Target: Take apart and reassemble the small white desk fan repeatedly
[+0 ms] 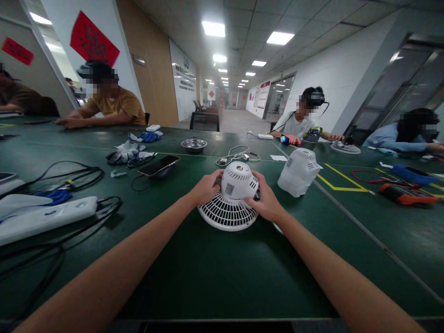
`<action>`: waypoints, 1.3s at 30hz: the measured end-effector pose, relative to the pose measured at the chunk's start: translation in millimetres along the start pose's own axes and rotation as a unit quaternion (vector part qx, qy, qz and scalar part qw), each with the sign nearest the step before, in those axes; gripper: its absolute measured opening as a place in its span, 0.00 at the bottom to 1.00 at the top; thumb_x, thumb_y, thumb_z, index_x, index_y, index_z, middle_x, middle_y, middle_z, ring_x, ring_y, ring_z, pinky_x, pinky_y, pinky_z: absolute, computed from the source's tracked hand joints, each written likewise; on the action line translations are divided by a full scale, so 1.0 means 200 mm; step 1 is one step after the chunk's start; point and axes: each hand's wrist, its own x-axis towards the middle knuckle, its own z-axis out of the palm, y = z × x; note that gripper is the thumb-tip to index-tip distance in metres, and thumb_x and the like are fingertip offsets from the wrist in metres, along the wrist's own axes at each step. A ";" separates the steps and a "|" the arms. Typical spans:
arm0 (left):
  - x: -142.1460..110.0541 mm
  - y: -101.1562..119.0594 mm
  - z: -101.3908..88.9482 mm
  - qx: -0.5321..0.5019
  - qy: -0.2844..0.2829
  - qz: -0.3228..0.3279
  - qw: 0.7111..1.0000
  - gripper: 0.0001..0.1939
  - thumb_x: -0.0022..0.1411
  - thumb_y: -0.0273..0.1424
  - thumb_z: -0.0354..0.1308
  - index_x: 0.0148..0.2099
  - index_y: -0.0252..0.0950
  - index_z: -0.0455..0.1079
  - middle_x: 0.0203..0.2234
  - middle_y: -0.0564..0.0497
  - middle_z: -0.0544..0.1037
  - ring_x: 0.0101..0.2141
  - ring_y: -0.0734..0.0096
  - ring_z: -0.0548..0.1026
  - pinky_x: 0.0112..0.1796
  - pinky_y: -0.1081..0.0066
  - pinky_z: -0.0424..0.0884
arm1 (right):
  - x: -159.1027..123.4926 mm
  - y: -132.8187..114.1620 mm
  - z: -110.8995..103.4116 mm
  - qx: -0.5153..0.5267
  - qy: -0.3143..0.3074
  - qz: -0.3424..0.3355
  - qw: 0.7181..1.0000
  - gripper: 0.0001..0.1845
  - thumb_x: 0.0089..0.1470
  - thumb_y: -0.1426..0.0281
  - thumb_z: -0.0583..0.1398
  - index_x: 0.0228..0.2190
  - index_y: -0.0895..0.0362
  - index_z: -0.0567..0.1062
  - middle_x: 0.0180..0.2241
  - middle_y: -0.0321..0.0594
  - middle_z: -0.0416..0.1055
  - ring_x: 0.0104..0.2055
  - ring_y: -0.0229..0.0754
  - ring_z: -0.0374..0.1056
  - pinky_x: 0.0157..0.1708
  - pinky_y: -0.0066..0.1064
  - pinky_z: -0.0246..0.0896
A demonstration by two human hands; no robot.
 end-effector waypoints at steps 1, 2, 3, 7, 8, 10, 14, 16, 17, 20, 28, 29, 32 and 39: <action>-0.01 0.01 -0.01 0.007 -0.014 0.024 1.000 0.27 0.60 0.26 0.54 0.62 0.38 0.67 0.54 0.45 0.78 0.54 0.54 0.75 0.56 0.55 0.68 | 0.00 0.00 0.00 -0.002 -0.004 0.004 1.000 0.46 0.49 0.64 0.68 0.65 0.52 0.54 0.60 0.52 0.66 0.58 0.59 0.67 0.56 0.55 0.64; -0.02 0.02 -0.01 0.015 -0.028 0.045 0.998 0.28 0.60 0.27 0.54 0.63 0.38 0.65 0.55 0.44 0.77 0.54 0.53 0.75 0.56 0.54 0.68 | 0.00 0.00 0.00 -0.003 -0.006 0.009 1.000 0.47 0.49 0.62 0.68 0.65 0.52 0.54 0.59 0.52 0.67 0.57 0.59 0.68 0.55 0.55 0.65; -0.03 0.02 -0.02 0.025 -0.041 0.060 0.997 0.28 0.60 0.29 0.55 0.63 0.37 0.64 0.55 0.43 0.77 0.53 0.52 0.75 0.55 0.53 0.68 | 0.00 0.00 0.00 -0.003 -0.007 0.013 1.000 0.47 0.49 0.60 0.69 0.64 0.52 0.55 0.58 0.51 0.68 0.57 0.59 0.68 0.55 0.55 0.65; -0.03 -0.02 -0.03 0.079 -0.068 0.077 0.992 0.29 0.62 0.44 0.57 0.62 0.35 0.66 0.54 0.38 0.76 0.51 0.47 0.74 0.52 0.49 0.69 | 0.01 0.00 0.00 0.000 0.002 0.022 1.000 0.45 0.47 0.58 0.70 0.62 0.53 0.59 0.55 0.51 0.72 0.55 0.57 0.71 0.53 0.53 0.68; -0.03 -0.03 -0.03 0.092 -0.074 0.078 0.990 0.32 0.62 0.48 0.58 0.62 0.35 0.66 0.55 0.37 0.75 0.52 0.46 0.73 0.53 0.48 0.68 | 0.01 0.00 0.00 0.002 0.004 0.022 1.000 0.45 0.47 0.58 0.71 0.61 0.53 0.60 0.54 0.50 0.72 0.54 0.57 0.71 0.53 0.52 0.68; -0.02 -0.06 -0.02 0.111 -0.083 0.079 0.987 0.35 0.60 0.52 0.59 0.62 0.36 0.66 0.57 0.37 0.73 0.54 0.45 0.71 0.54 0.47 0.66 | 0.01 0.00 -0.01 0.007 0.009 0.018 1.000 0.43 0.46 0.59 0.71 0.59 0.53 0.61 0.53 0.50 0.73 0.52 0.56 0.72 0.52 0.52 0.69; 0.00 -0.09 -0.01 0.115 -0.086 0.066 0.987 0.39 0.58 0.55 0.61 0.64 0.36 0.65 0.60 0.38 0.71 0.57 0.44 0.70 0.55 0.48 0.66 | 0.01 0.00 -0.02 0.011 0.009 0.005 1.000 0.42 0.45 0.60 0.72 0.58 0.53 0.63 0.53 0.49 0.73 0.52 0.55 0.73 0.52 0.50 0.70; 0.00 -0.09 -0.01 0.112 -0.083 0.065 0.988 0.40 0.57 0.55 0.62 0.64 0.36 0.65 0.60 0.38 0.71 0.57 0.45 0.70 0.55 0.48 0.66 | 0.01 0.00 -0.02 0.010 0.010 0.002 1.000 0.42 0.46 0.59 0.72 0.59 0.53 0.63 0.53 0.49 0.73 0.52 0.55 0.73 0.51 0.49 0.70; -0.01 -0.09 -0.01 0.112 -0.080 0.065 0.988 0.40 0.57 0.55 0.62 0.64 0.37 0.65 0.60 0.38 0.71 0.57 0.44 0.69 0.55 0.47 0.66 | 0.01 0.00 -0.02 0.010 0.012 0.001 1.000 0.42 0.46 0.59 0.72 0.59 0.53 0.63 0.53 0.49 0.73 0.52 0.54 0.73 0.51 0.49 0.70; -0.01 -0.09 -0.01 0.108 -0.073 0.065 0.989 0.39 0.57 0.55 0.62 0.63 0.37 0.66 0.59 0.38 0.72 0.56 0.44 0.70 0.55 0.47 0.66 | 0.01 0.00 -0.01 0.003 0.020 -0.006 1.000 0.42 0.46 0.58 0.72 0.59 0.53 0.64 0.53 0.48 0.73 0.51 0.54 0.73 0.51 0.48 0.70; -0.01 -0.08 -0.01 0.097 -0.070 0.065 0.991 0.38 0.57 0.55 0.62 0.61 0.35 0.67 0.57 0.37 0.73 0.55 0.44 0.71 0.53 0.47 0.67 | 0.02 -0.01 0.00 -0.007 0.023 -0.001 1.000 0.41 0.47 0.57 0.71 0.59 0.52 0.64 0.50 0.46 0.75 0.48 0.52 0.74 0.50 0.47 0.71; -0.01 -0.09 -0.01 0.096 -0.069 0.068 0.991 0.38 0.57 0.55 0.62 0.61 0.35 0.67 0.57 0.36 0.73 0.55 0.44 0.71 0.53 0.47 0.67 | 0.02 -0.01 0.00 -0.005 0.023 0.004 1.000 0.41 0.47 0.57 0.71 0.59 0.52 0.64 0.49 0.46 0.75 0.48 0.51 0.74 0.49 0.47 0.71; -0.01 -0.09 -0.01 0.088 -0.069 0.077 0.991 0.38 0.58 0.55 0.61 0.62 0.35 0.67 0.58 0.37 0.72 0.56 0.45 0.71 0.54 0.48 0.67 | 0.03 -0.03 0.01 -0.008 0.024 0.013 1.000 0.41 0.48 0.56 0.71 0.59 0.52 0.64 0.48 0.46 0.76 0.46 0.51 0.75 0.47 0.47 0.72; -0.01 -0.07 -0.01 0.087 -0.076 0.067 0.991 0.38 0.59 0.54 0.60 0.62 0.35 0.66 0.58 0.37 0.72 0.55 0.46 0.71 0.54 0.49 0.67 | 0.03 -0.03 -0.01 -0.007 0.014 0.013 1.000 0.39 0.49 0.57 0.70 0.59 0.53 0.65 0.50 0.46 0.76 0.47 0.51 0.75 0.49 0.47 0.71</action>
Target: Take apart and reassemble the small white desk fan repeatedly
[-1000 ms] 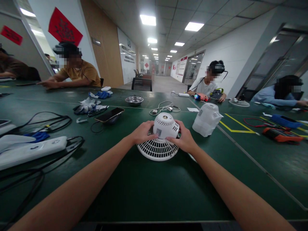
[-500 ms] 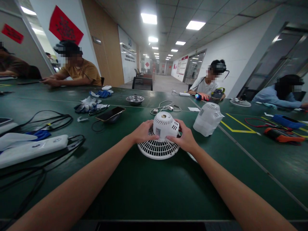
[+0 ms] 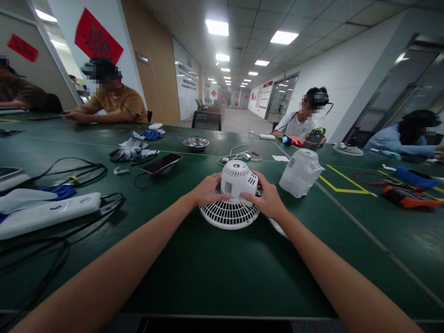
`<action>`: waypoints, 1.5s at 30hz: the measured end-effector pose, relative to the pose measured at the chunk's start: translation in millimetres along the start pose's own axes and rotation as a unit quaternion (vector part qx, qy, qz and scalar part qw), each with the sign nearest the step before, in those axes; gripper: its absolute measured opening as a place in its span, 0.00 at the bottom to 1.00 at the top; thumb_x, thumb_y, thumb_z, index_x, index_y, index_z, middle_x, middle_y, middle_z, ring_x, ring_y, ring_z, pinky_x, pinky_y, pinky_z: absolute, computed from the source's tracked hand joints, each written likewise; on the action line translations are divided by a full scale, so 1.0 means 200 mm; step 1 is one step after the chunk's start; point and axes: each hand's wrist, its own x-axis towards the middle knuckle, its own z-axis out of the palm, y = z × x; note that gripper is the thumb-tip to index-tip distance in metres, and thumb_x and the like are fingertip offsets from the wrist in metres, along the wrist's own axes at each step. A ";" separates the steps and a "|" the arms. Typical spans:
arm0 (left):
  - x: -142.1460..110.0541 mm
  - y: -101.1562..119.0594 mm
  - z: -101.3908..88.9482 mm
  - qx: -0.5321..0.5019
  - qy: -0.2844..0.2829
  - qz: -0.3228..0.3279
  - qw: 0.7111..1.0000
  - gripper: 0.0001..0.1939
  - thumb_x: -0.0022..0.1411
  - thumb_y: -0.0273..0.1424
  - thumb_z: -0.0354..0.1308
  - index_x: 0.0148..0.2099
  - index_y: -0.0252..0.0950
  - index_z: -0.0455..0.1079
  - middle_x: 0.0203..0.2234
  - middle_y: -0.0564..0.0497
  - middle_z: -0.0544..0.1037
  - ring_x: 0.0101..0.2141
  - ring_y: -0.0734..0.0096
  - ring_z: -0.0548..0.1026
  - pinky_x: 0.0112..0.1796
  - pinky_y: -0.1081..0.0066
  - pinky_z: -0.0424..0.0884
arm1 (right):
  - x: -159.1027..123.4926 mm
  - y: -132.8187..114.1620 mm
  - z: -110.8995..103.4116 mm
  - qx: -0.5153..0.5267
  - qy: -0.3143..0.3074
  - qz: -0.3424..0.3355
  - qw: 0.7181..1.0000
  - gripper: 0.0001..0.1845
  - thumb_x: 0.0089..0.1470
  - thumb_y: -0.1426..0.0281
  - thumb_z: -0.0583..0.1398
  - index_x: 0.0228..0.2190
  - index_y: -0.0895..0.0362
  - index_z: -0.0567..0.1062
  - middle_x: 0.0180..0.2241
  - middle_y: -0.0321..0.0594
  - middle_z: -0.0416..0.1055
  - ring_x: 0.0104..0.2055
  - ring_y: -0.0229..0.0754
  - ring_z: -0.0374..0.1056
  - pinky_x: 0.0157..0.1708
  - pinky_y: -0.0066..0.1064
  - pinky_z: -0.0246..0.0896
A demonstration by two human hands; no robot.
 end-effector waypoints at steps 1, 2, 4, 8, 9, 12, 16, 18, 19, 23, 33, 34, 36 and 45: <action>0.00 0.00 0.00 0.001 -0.001 0.000 1.000 0.38 0.59 0.54 0.60 0.62 0.35 0.66 0.58 0.37 0.72 0.55 0.46 0.71 0.54 0.49 0.67 | 0.00 0.00 0.00 0.002 -0.002 0.002 1.000 0.39 0.49 0.57 0.69 0.59 0.53 0.65 0.49 0.46 0.76 0.47 0.51 0.75 0.49 0.47 0.71; 0.00 0.00 0.00 0.003 -0.002 0.001 1.000 0.38 0.59 0.54 0.60 0.62 0.35 0.66 0.58 0.37 0.72 0.55 0.46 0.71 0.54 0.49 0.67 | 0.00 0.00 0.00 0.005 -0.005 0.004 1.000 0.39 0.50 0.57 0.69 0.59 0.53 0.65 0.49 0.46 0.76 0.47 0.51 0.75 0.49 0.47 0.71; 0.00 0.00 0.00 0.007 -0.001 0.002 1.000 0.38 0.59 0.55 0.60 0.62 0.35 0.66 0.58 0.37 0.72 0.55 0.47 0.71 0.54 0.48 0.66 | 0.00 0.01 0.00 0.012 -0.005 0.006 1.000 0.39 0.49 0.57 0.69 0.59 0.53 0.65 0.49 0.46 0.76 0.47 0.51 0.75 0.49 0.48 0.71; 0.00 0.01 -0.01 -0.001 -0.007 -0.003 1.000 0.37 0.59 0.53 0.60 0.62 0.36 0.66 0.58 0.38 0.72 0.54 0.47 0.72 0.54 0.47 0.67 | 0.00 0.01 0.02 0.021 -0.003 0.010 1.000 0.40 0.49 0.57 0.70 0.60 0.53 0.64 0.49 0.47 0.76 0.48 0.52 0.75 0.48 0.48 0.72; 0.00 0.01 -0.01 -0.005 -0.009 -0.006 1.000 0.36 0.59 0.53 0.60 0.63 0.36 0.66 0.58 0.38 0.72 0.54 0.47 0.71 0.54 0.47 0.67 | 0.00 0.01 0.02 0.024 -0.002 0.010 1.000 0.40 0.49 0.57 0.69 0.60 0.53 0.64 0.50 0.47 0.76 0.48 0.52 0.75 0.49 0.48 0.72; 0.00 0.02 -0.01 -0.009 -0.008 -0.011 1.000 0.36 0.60 0.53 0.60 0.63 0.37 0.66 0.58 0.38 0.72 0.55 0.46 0.71 0.54 0.47 0.67 | -0.01 0.01 0.02 0.030 0.001 0.011 0.999 0.41 0.50 0.57 0.69 0.61 0.52 0.63 0.52 0.47 0.75 0.50 0.53 0.74 0.50 0.49 0.71; 0.00 0.03 -0.01 0.000 -0.005 -0.015 1.000 0.37 0.59 0.55 0.59 0.63 0.37 0.66 0.58 0.38 0.72 0.55 0.45 0.71 0.54 0.45 0.66 | -0.01 0.01 0.03 0.044 -0.009 0.023 0.999 0.43 0.51 0.58 0.68 0.63 0.52 0.60 0.54 0.49 0.73 0.51 0.54 0.74 0.51 0.49 0.71; 0.00 0.03 -0.01 0.001 -0.005 -0.019 1.000 0.37 0.59 0.55 0.59 0.62 0.37 0.66 0.58 0.38 0.73 0.55 0.46 0.71 0.53 0.46 0.67 | -0.01 0.02 0.03 0.050 -0.011 0.028 0.998 0.44 0.51 0.58 0.68 0.64 0.52 0.59 0.55 0.49 0.73 0.52 0.54 0.73 0.51 0.49 0.71; 0.01 0.03 -0.01 0.001 -0.005 -0.022 1.000 0.37 0.59 0.55 0.59 0.62 0.36 0.67 0.58 0.38 0.73 0.55 0.46 0.71 0.53 0.46 0.67 | -0.01 0.02 0.03 0.048 -0.009 0.031 0.998 0.44 0.50 0.58 0.68 0.64 0.52 0.59 0.55 0.49 0.72 0.53 0.54 0.73 0.52 0.50 0.71; 0.01 0.03 -0.01 -0.001 -0.007 -0.035 0.999 0.38 0.59 0.56 0.59 0.62 0.36 0.67 0.57 0.37 0.73 0.55 0.45 0.71 0.53 0.46 0.67 | -0.01 0.03 0.03 0.029 -0.003 0.044 0.999 0.46 0.48 0.57 0.70 0.63 0.54 0.59 0.54 0.50 0.73 0.54 0.56 0.72 0.53 0.51 0.69; 0.01 0.02 -0.01 -0.008 -0.009 -0.019 1.000 0.34 0.63 0.54 0.56 0.62 0.37 0.66 0.57 0.37 0.73 0.54 0.45 0.72 0.53 0.47 0.68 | 0.01 0.03 0.01 0.060 -0.021 0.034 0.997 0.44 0.49 0.59 0.70 0.62 0.52 0.60 0.52 0.47 0.74 0.53 0.53 0.73 0.54 0.51 0.68; 0.01 0.03 -0.01 -0.008 -0.008 -0.019 1.000 0.34 0.63 0.53 0.56 0.62 0.37 0.67 0.57 0.37 0.73 0.54 0.45 0.72 0.52 0.47 0.68 | 0.01 0.03 0.01 0.061 -0.021 0.032 0.997 0.43 0.49 0.60 0.70 0.62 0.52 0.60 0.52 0.47 0.75 0.52 0.53 0.73 0.54 0.50 0.69; 0.01 0.03 -0.01 -0.011 -0.002 -0.024 1.000 0.33 0.63 0.52 0.56 0.62 0.36 0.67 0.56 0.37 0.74 0.54 0.45 0.72 0.51 0.46 0.69 | 0.01 0.04 0.01 0.059 -0.017 0.029 0.998 0.42 0.49 0.60 0.69 0.61 0.52 0.61 0.52 0.47 0.75 0.51 0.53 0.73 0.53 0.50 0.69; 0.01 0.03 -0.01 -0.012 -0.002 -0.024 1.000 0.34 0.59 0.50 0.61 0.61 0.37 0.69 0.57 0.38 0.73 0.55 0.46 0.72 0.52 0.46 0.69 | 0.00 0.05 0.02 0.053 -0.015 0.033 0.998 0.44 0.49 0.58 0.70 0.62 0.52 0.60 0.53 0.47 0.74 0.53 0.54 0.73 0.54 0.51 0.68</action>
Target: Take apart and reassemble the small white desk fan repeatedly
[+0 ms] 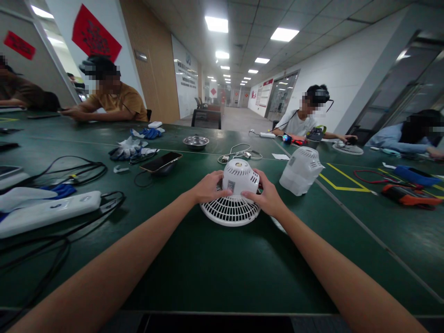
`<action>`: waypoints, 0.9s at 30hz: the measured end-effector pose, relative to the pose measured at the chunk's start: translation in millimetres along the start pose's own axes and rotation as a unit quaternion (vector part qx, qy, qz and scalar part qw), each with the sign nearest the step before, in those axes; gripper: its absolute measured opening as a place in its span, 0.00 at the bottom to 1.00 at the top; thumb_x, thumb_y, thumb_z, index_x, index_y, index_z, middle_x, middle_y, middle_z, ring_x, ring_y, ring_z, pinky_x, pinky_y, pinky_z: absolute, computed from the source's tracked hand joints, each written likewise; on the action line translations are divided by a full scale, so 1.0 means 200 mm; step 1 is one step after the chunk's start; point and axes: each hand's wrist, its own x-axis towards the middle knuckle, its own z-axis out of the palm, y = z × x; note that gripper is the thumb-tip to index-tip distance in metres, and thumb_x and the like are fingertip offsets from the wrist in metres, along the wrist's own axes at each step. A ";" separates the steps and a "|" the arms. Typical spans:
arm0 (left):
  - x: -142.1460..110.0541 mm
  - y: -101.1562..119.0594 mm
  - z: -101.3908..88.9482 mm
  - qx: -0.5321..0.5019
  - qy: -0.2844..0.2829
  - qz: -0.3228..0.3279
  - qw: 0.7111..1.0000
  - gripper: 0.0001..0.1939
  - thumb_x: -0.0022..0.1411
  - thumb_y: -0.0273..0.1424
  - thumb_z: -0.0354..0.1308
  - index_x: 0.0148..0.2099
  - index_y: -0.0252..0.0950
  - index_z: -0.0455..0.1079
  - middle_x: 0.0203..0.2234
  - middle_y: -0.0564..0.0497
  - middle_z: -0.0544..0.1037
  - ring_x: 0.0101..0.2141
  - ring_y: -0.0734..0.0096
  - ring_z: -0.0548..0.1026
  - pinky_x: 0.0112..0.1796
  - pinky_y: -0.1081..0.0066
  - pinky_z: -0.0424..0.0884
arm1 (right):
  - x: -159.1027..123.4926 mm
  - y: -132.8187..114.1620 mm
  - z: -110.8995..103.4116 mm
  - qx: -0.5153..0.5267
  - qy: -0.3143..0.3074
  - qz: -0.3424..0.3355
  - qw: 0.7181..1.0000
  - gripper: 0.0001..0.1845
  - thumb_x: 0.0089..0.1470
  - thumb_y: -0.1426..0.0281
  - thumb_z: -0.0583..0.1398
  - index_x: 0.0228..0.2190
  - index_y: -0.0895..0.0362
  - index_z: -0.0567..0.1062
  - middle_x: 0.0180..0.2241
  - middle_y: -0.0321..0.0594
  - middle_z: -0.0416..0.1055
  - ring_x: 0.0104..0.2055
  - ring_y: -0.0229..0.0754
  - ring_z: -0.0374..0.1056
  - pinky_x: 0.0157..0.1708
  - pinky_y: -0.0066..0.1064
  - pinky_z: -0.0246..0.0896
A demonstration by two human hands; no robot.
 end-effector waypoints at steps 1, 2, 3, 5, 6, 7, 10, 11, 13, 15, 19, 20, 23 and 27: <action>0.00 0.00 0.00 0.005 0.000 0.004 1.000 0.34 0.57 0.50 0.63 0.61 0.37 0.69 0.58 0.38 0.72 0.55 0.46 0.71 0.53 0.46 0.68 | 0.00 0.00 0.00 -0.007 -0.002 -0.003 1.000 0.44 0.48 0.58 0.70 0.62 0.52 0.60 0.53 0.48 0.73 0.53 0.55 0.72 0.54 0.51 0.68; 0.00 0.00 0.00 0.008 0.002 0.008 1.000 0.35 0.56 0.51 0.64 0.61 0.37 0.69 0.58 0.38 0.72 0.56 0.46 0.71 0.53 0.46 0.68 | -0.01 0.00 0.00 -0.016 -0.001 -0.008 1.000 0.44 0.48 0.57 0.70 0.62 0.52 0.59 0.54 0.48 0.73 0.53 0.55 0.72 0.54 0.51 0.68; 0.00 0.00 0.00 0.009 0.003 0.012 1.000 0.36 0.55 0.51 0.65 0.61 0.38 0.69 0.58 0.39 0.72 0.56 0.46 0.71 0.54 0.46 0.68 | -0.01 -0.01 0.00 -0.028 0.000 -0.014 1.000 0.44 0.49 0.57 0.70 0.62 0.52 0.59 0.54 0.49 0.72 0.54 0.55 0.72 0.55 0.51 0.67; 0.00 0.00 0.00 0.011 0.008 0.020 1.000 0.36 0.54 0.50 0.66 0.61 0.38 0.70 0.58 0.39 0.72 0.56 0.46 0.71 0.54 0.46 0.68 | -0.01 -0.01 0.00 -0.055 0.004 -0.030 0.998 0.43 0.49 0.57 0.69 0.61 0.53 0.59 0.55 0.50 0.72 0.54 0.56 0.71 0.55 0.52 0.66; 0.00 0.01 0.00 0.014 0.010 0.024 1.000 0.36 0.54 0.50 0.66 0.60 0.38 0.70 0.58 0.39 0.72 0.56 0.46 0.71 0.54 0.46 0.68 | -0.01 -0.01 -0.01 -0.070 0.006 -0.039 0.997 0.43 0.50 0.57 0.69 0.61 0.53 0.59 0.55 0.50 0.71 0.55 0.57 0.70 0.56 0.53 0.65; 0.00 0.01 0.00 0.017 0.011 0.030 0.999 0.35 0.54 0.49 0.66 0.59 0.38 0.71 0.58 0.39 0.72 0.56 0.46 0.71 0.55 0.46 0.67 | -0.02 -0.01 -0.01 -0.084 0.008 -0.049 0.995 0.42 0.51 0.56 0.68 0.61 0.54 0.59 0.56 0.50 0.71 0.55 0.57 0.70 0.56 0.53 0.64; 0.01 0.02 0.00 0.026 0.025 0.041 0.999 0.31 0.56 0.46 0.65 0.59 0.38 0.70 0.57 0.39 0.73 0.55 0.46 0.72 0.56 0.46 0.67 | -0.01 -0.01 -0.05 -0.101 0.003 -0.059 0.993 0.44 0.54 0.53 0.65 0.65 0.53 0.56 0.52 0.49 0.73 0.48 0.57 0.73 0.52 0.53 0.67; 0.01 0.03 0.00 0.025 0.035 0.040 0.998 0.31 0.57 0.45 0.65 0.60 0.37 0.69 0.56 0.39 0.74 0.54 0.47 0.73 0.55 0.46 0.68 | -0.02 -0.01 -0.07 -0.097 -0.002 -0.055 0.994 0.45 0.55 0.52 0.63 0.66 0.52 0.53 0.48 0.47 0.75 0.44 0.55 0.74 0.48 0.52 0.69; 0.00 0.04 0.00 0.011 0.059 0.032 0.998 0.31 0.60 0.40 0.63 0.63 0.37 0.65 0.54 0.40 0.76 0.52 0.49 0.75 0.55 0.45 0.68 | -0.02 -0.01 -0.09 -0.085 -0.015 -0.044 0.995 0.47 0.57 0.52 0.61 0.69 0.50 0.46 0.39 0.41 0.78 0.35 0.51 0.74 0.41 0.48 0.71; 0.00 0.05 0.01 -0.015 0.071 0.031 0.997 0.34 0.62 0.38 0.60 0.68 0.38 0.58 0.55 0.40 0.76 0.52 0.50 0.75 0.56 0.44 0.68 | -0.03 -0.02 -0.10 -0.079 -0.026 -0.042 0.996 0.47 0.58 0.53 0.60 0.70 0.48 0.44 0.33 0.38 0.77 0.30 0.48 0.72 0.36 0.44 0.71; -0.02 0.08 0.03 -0.061 0.047 0.060 0.995 0.52 0.58 0.44 0.65 0.75 0.43 0.39 0.61 0.38 0.70 0.57 0.44 0.72 0.58 0.42 0.65 | -0.05 -0.05 -0.09 -0.072 -0.050 -0.052 0.995 0.47 0.57 0.56 0.61 0.70 0.47 0.45 0.29 0.35 0.75 0.26 0.44 0.70 0.32 0.42 0.70; -0.02 0.09 0.03 -0.062 0.042 0.061 0.995 0.57 0.55 0.46 0.67 0.75 0.44 0.35 0.63 0.37 0.67 0.58 0.41 0.70 0.58 0.42 0.65 | -0.05 -0.06 -0.08 -0.069 -0.057 -0.053 0.995 0.47 0.56 0.58 0.61 0.70 0.48 0.45 0.27 0.33 0.74 0.25 0.44 0.69 0.32 0.41 0.70; -0.02 0.10 0.05 -0.045 0.048 0.060 0.996 0.65 0.49 0.48 0.71 0.75 0.45 0.30 0.69 0.35 0.57 0.61 0.34 0.66 0.59 0.40 0.63 | -0.06 -0.09 -0.07 -0.064 -0.074 -0.055 0.994 0.49 0.53 0.62 0.61 0.70 0.48 0.45 0.23 0.31 0.71 0.24 0.43 0.69 0.32 0.41 0.70; -0.02 0.10 0.05 -0.027 0.061 0.083 0.994 0.61 0.50 0.47 0.71 0.74 0.47 0.35 0.70 0.37 0.55 0.62 0.35 0.65 0.59 0.41 0.64 | -0.06 -0.11 -0.06 -0.049 -0.083 -0.054 0.994 0.51 0.50 0.66 0.61 0.70 0.48 0.45 0.23 0.29 0.70 0.23 0.42 0.68 0.30 0.39 0.70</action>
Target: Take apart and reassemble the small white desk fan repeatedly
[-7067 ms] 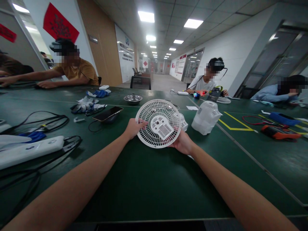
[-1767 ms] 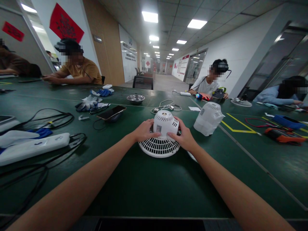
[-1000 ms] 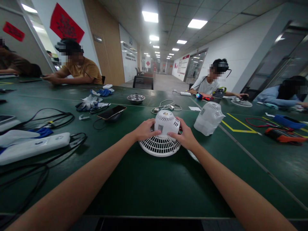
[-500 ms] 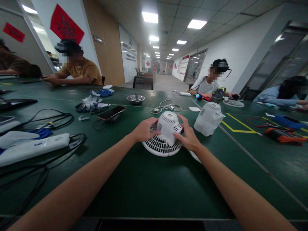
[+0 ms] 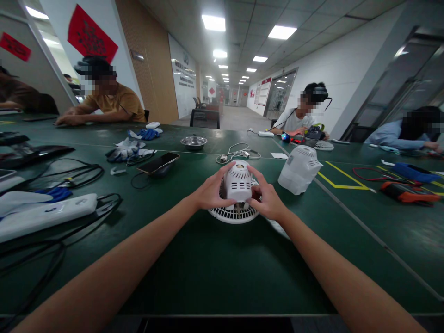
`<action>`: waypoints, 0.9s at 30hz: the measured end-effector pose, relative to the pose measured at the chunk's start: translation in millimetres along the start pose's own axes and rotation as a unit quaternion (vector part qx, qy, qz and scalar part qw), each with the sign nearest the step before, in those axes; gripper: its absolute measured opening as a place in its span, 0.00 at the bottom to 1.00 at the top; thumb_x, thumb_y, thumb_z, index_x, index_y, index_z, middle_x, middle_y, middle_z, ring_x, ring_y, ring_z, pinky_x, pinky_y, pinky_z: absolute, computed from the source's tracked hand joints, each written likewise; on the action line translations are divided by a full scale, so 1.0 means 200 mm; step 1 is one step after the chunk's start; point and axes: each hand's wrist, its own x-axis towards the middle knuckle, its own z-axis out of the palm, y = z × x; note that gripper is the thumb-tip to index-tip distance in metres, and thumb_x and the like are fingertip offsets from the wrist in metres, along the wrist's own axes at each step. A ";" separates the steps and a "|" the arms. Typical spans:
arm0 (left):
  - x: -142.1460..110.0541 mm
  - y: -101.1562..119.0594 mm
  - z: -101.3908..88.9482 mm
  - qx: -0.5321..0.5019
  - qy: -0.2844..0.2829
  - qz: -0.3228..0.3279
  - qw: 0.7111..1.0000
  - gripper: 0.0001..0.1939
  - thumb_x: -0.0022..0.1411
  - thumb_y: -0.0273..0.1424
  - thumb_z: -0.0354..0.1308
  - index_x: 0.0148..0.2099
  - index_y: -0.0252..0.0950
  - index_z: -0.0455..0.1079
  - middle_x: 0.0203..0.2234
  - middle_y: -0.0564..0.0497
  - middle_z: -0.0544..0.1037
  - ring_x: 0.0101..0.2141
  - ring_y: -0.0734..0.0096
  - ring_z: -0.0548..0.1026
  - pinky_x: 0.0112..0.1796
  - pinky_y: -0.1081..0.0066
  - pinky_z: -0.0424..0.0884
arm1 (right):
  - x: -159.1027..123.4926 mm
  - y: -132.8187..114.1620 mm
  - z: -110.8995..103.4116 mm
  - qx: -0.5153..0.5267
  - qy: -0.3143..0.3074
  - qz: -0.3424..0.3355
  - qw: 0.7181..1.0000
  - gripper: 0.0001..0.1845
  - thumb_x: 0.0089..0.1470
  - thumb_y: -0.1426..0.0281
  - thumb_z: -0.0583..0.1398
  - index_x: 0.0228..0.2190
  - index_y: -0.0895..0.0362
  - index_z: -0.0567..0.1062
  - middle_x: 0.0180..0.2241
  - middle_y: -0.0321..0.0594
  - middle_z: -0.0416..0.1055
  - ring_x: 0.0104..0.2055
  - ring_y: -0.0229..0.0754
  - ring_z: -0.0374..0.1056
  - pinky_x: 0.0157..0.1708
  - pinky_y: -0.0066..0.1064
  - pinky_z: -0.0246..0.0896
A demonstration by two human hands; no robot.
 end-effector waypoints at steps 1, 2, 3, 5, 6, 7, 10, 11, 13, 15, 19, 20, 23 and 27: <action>0.00 0.00 0.00 0.002 0.003 0.007 1.000 0.59 0.50 0.47 0.71 0.73 0.47 0.38 0.69 0.37 0.57 0.61 0.36 0.66 0.59 0.42 0.64 | 0.00 0.00 0.00 0.004 -0.003 0.001 1.000 0.51 0.49 0.67 0.61 0.70 0.48 0.44 0.23 0.29 0.70 0.23 0.42 0.68 0.30 0.38 0.69; 0.00 0.00 0.00 0.003 0.006 0.013 1.000 0.58 0.50 0.46 0.70 0.73 0.46 0.40 0.68 0.37 0.59 0.60 0.38 0.67 0.58 0.43 0.65 | 0.00 0.00 0.00 0.008 -0.006 0.003 1.000 0.52 0.49 0.68 0.61 0.70 0.48 0.44 0.23 0.29 0.70 0.23 0.41 0.67 0.29 0.37 0.69; 0.00 0.00 -0.01 0.003 0.009 0.020 1.000 0.56 0.50 0.46 0.70 0.72 0.45 0.41 0.67 0.37 0.60 0.59 0.39 0.69 0.58 0.44 0.66 | 0.00 0.00 0.00 0.010 -0.008 0.003 1.000 0.52 0.48 0.69 0.61 0.69 0.47 0.45 0.23 0.29 0.69 0.23 0.41 0.67 0.29 0.36 0.68; 0.00 -0.01 -0.01 0.004 0.013 0.032 0.999 0.55 0.51 0.45 0.70 0.72 0.44 0.43 0.66 0.37 0.62 0.58 0.41 0.70 0.57 0.45 0.67 | 0.00 0.00 -0.01 0.013 -0.010 0.005 1.000 0.52 0.47 0.71 0.61 0.69 0.47 0.45 0.23 0.29 0.69 0.23 0.40 0.67 0.28 0.35 0.67; 0.00 -0.01 -0.01 0.005 0.015 0.038 0.999 0.54 0.51 0.45 0.70 0.71 0.43 0.43 0.65 0.37 0.62 0.58 0.42 0.70 0.57 0.46 0.68 | 0.01 0.00 -0.01 0.014 -0.010 0.006 1.000 0.52 0.47 0.72 0.61 0.69 0.46 0.45 0.23 0.28 0.69 0.23 0.40 0.67 0.28 0.34 0.66; 0.01 -0.02 0.00 0.005 0.017 0.043 0.999 0.54 0.51 0.44 0.70 0.71 0.43 0.43 0.65 0.36 0.62 0.57 0.42 0.70 0.56 0.46 0.68 | 0.01 0.00 -0.01 0.016 -0.010 0.006 1.000 0.52 0.46 0.72 0.61 0.69 0.46 0.46 0.23 0.28 0.68 0.23 0.40 0.66 0.27 0.33 0.66; 0.01 -0.02 0.00 0.007 0.024 0.054 0.998 0.54 0.51 0.43 0.70 0.71 0.41 0.44 0.65 0.34 0.62 0.57 0.42 0.71 0.55 0.47 0.70 | 0.01 0.00 0.00 0.024 -0.009 0.004 1.000 0.52 0.46 0.74 0.62 0.68 0.46 0.46 0.22 0.27 0.67 0.23 0.39 0.65 0.27 0.32 0.64; 0.01 -0.03 0.00 0.007 0.024 0.056 0.998 0.53 0.51 0.43 0.70 0.71 0.40 0.44 0.65 0.34 0.62 0.56 0.41 0.71 0.55 0.46 0.70 | 0.01 0.01 0.00 0.025 -0.008 0.003 1.000 0.52 0.46 0.74 0.62 0.68 0.46 0.47 0.22 0.27 0.66 0.23 0.38 0.65 0.27 0.31 0.63; 0.02 -0.03 0.00 0.007 0.024 0.057 0.998 0.53 0.52 0.42 0.70 0.71 0.41 0.44 0.64 0.33 0.62 0.56 0.41 0.71 0.54 0.46 0.70 | 0.01 0.01 0.00 0.026 -0.006 0.002 1.000 0.52 0.47 0.74 0.62 0.68 0.45 0.47 0.23 0.26 0.66 0.23 0.38 0.64 0.27 0.31 0.63; 0.02 -0.03 0.00 0.006 0.025 0.057 0.998 0.53 0.52 0.42 0.70 0.71 0.41 0.44 0.63 0.34 0.63 0.56 0.41 0.71 0.54 0.46 0.71 | 0.01 0.02 0.00 0.027 -0.005 0.001 1.000 0.51 0.47 0.74 0.62 0.68 0.45 0.47 0.23 0.27 0.67 0.23 0.38 0.64 0.27 0.31 0.62; 0.02 -0.04 0.00 -0.002 0.021 0.070 0.997 0.53 0.50 0.43 0.71 0.70 0.43 0.46 0.64 0.35 0.62 0.58 0.41 0.69 0.57 0.44 0.68 | 0.01 0.02 0.01 0.033 -0.003 -0.002 0.999 0.50 0.47 0.74 0.62 0.67 0.45 0.49 0.24 0.27 0.68 0.24 0.38 0.65 0.27 0.31 0.62; 0.02 -0.04 -0.01 -0.006 0.018 0.072 0.997 0.53 0.50 0.43 0.72 0.70 0.43 0.46 0.64 0.35 0.62 0.58 0.40 0.68 0.57 0.44 0.67 | 0.01 0.02 0.01 0.035 -0.003 -0.002 0.999 0.50 0.47 0.74 0.62 0.67 0.46 0.49 0.24 0.27 0.68 0.24 0.38 0.65 0.27 0.31 0.62; 0.02 -0.04 -0.01 -0.018 0.012 0.069 0.997 0.53 0.49 0.43 0.72 0.70 0.43 0.47 0.65 0.35 0.61 0.60 0.39 0.67 0.59 0.42 0.65 | 0.01 0.01 0.00 0.041 -0.005 0.002 0.999 0.50 0.47 0.74 0.62 0.67 0.46 0.48 0.25 0.28 0.69 0.24 0.38 0.65 0.28 0.32 0.62; 0.02 -0.04 -0.02 -0.019 0.002 0.059 0.998 0.54 0.48 0.45 0.73 0.70 0.42 0.47 0.65 0.34 0.60 0.60 0.39 0.66 0.59 0.43 0.64 | 0.00 0.01 0.01 0.042 -0.008 0.007 0.999 0.49 0.50 0.72 0.62 0.68 0.46 0.48 0.27 0.30 0.71 0.25 0.39 0.66 0.29 0.33 0.64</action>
